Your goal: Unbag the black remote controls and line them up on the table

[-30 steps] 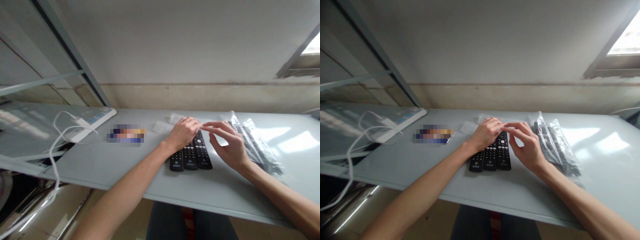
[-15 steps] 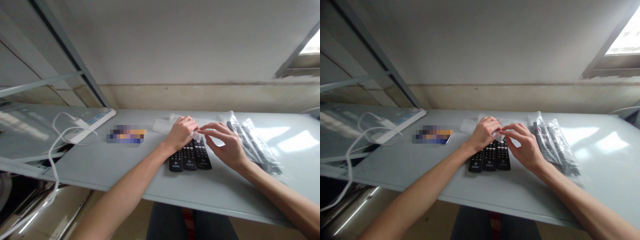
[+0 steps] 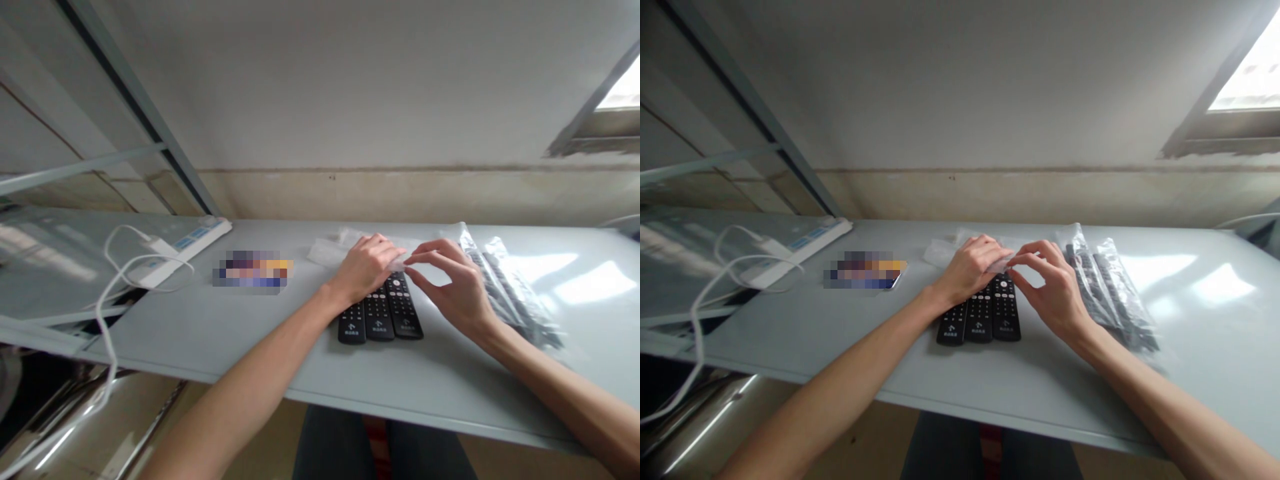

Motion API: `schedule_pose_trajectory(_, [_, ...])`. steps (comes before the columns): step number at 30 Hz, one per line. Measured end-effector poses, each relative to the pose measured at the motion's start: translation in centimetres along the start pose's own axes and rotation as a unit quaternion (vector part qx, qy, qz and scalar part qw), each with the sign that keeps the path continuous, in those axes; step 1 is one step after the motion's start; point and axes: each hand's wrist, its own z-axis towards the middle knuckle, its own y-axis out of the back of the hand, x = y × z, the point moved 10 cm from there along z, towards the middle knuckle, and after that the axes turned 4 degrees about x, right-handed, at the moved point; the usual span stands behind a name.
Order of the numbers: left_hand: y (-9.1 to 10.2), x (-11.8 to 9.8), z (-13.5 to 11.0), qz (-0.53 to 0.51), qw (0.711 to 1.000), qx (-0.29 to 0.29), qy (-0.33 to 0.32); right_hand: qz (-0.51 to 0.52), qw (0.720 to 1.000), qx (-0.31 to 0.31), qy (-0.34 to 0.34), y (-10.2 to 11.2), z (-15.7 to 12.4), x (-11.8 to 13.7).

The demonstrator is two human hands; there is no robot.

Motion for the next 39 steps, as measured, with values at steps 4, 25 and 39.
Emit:
schedule_pose_trajectory(4, [0.1,-0.3,0.0,0.010,1.000,0.001,-0.020,-0.010,1.000,-0.013,-0.011,0.4,0.0,-0.1])
schedule_pose_trajectory(25, [1.1,0.5,-0.3,-0.043,0.997,-0.071,-0.001,0.020,1.000,0.012,0.014,-0.5,-0.2,0.2])
schedule_pose_trajectory(39, [0.1,-0.5,-0.1,-0.012,0.999,-0.012,-0.035,0.017,1.000,0.015,0.001,-0.6,-0.1,-0.1])
